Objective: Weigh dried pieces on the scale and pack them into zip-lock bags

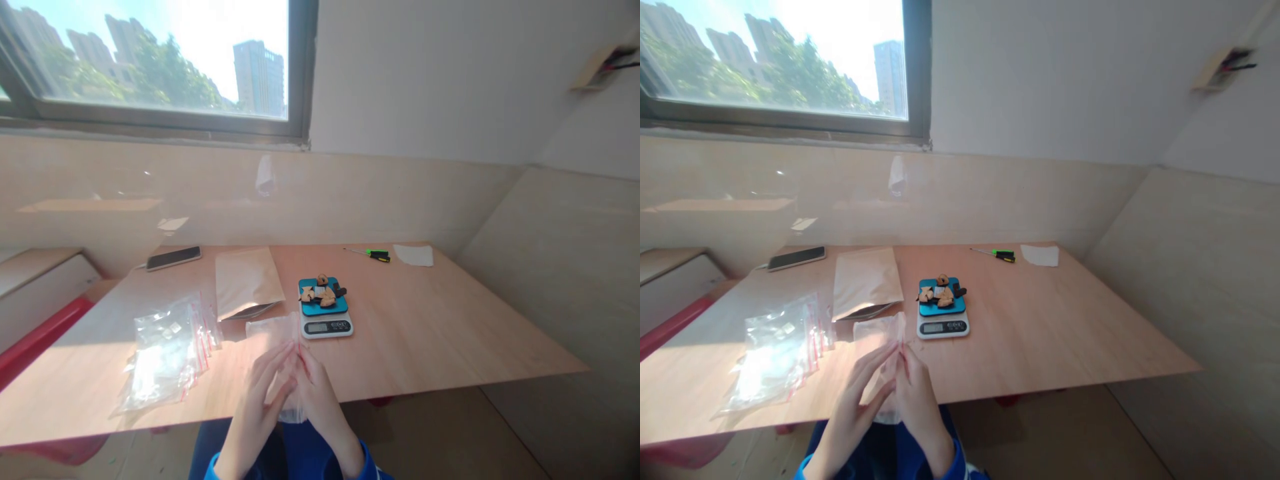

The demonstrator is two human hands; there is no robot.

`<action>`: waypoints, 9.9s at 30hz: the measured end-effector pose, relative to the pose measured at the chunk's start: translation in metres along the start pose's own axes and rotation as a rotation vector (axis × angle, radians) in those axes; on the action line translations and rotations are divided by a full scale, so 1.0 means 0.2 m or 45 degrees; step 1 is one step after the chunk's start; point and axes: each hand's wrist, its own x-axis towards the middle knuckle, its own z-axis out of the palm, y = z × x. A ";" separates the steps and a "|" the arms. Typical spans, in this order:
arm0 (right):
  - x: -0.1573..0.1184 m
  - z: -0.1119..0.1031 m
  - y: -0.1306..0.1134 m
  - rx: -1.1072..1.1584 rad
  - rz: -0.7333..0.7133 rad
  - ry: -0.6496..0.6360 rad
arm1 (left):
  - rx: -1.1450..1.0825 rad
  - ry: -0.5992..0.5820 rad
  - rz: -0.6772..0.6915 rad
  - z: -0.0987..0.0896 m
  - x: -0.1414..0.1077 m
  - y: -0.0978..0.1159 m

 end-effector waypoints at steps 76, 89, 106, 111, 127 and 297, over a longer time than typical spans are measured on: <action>0.81 -0.49 0.14 -1.110 -0.445 -0.117 | -0.229 0.687 -0.346 0.24 0.24 -0.03; 0.73 -0.59 0.12 -0.707 -0.448 0.092 | -0.359 0.654 -0.419 0.22 0.25 0.06; 0.52 -0.38 -0.25 0.062 -0.352 -0.124 | -0.487 0.660 -0.296 0.31 0.30 -0.01; 0.46 -0.34 -0.30 -0.161 -0.322 -0.412 | -0.508 0.680 -0.301 0.32 0.27 -0.01; 0.08 -0.23 -0.23 -0.147 -0.206 -0.092 | -0.413 0.927 0.216 0.28 0.27 0.07; 0.02 -0.25 -0.11 0.114 -0.308 0.624 | -0.721 0.581 -0.566 -0.06 0.14 0.12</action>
